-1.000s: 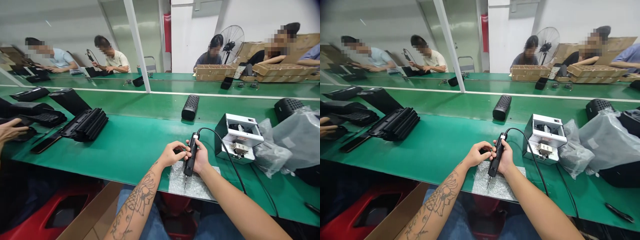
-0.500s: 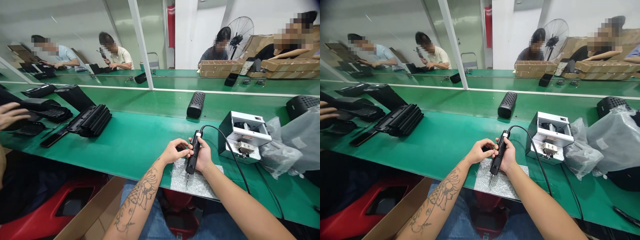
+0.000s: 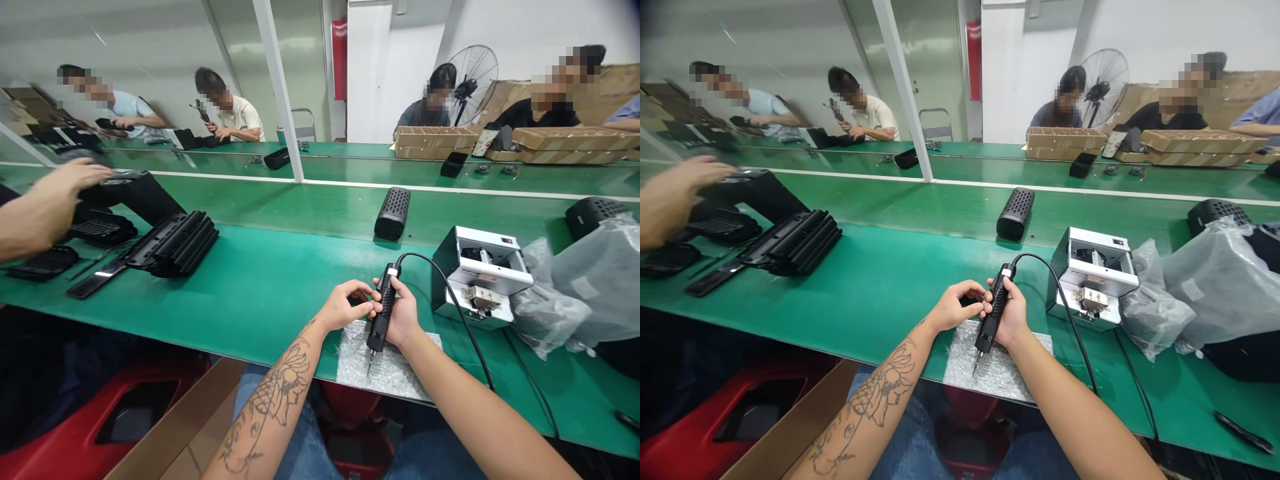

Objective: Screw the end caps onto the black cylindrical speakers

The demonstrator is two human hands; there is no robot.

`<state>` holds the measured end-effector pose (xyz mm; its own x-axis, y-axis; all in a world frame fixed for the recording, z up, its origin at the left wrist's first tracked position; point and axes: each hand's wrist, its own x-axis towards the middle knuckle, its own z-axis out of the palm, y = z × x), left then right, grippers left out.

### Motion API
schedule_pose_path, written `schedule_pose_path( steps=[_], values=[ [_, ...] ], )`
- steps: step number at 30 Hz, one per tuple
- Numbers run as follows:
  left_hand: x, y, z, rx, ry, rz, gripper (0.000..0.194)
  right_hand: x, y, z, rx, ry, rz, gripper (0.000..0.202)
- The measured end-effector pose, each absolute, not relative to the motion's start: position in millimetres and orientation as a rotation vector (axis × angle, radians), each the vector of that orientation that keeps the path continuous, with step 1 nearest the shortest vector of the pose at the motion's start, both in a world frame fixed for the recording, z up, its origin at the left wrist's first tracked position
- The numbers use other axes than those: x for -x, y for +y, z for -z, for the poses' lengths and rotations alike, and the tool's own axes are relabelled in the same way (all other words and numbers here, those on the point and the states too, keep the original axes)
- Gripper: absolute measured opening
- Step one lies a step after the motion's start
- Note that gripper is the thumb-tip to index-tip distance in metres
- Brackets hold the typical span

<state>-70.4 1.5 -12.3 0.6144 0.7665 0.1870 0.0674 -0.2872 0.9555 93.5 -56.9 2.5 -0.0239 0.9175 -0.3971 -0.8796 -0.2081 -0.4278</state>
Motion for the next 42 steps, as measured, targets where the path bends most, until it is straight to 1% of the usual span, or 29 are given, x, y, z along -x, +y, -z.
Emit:
schedule_pose_path(
  steps=[12, 16, 25, 35, 42],
  values=[
    [73, 1, 7, -1.677, 0.61, -0.736, 0.033, -93, -57, -4, 0.714, -0.085, -1.621, 0.031],
    [72, 1, 10, -1.693, 0.641, -0.756, 0.037, -94, -60, -4, 0.709, -0.089, -1.624, 0.031],
    [71, 0, 15, -1.716, 0.7, -0.78, 0.039, -95, -63, -1, 0.716, -0.137, -1.622, 0.026],
    [71, 1, 22, -1.673, 0.693, -0.801, 0.042, -94, -64, 1, 0.733, -0.156, -1.601, 0.029],
    [71, 2, 20, -1.674, 0.7, -0.797, 0.044, -92, -65, -2, 0.756, -0.163, -1.591, 0.028]
  ],
)
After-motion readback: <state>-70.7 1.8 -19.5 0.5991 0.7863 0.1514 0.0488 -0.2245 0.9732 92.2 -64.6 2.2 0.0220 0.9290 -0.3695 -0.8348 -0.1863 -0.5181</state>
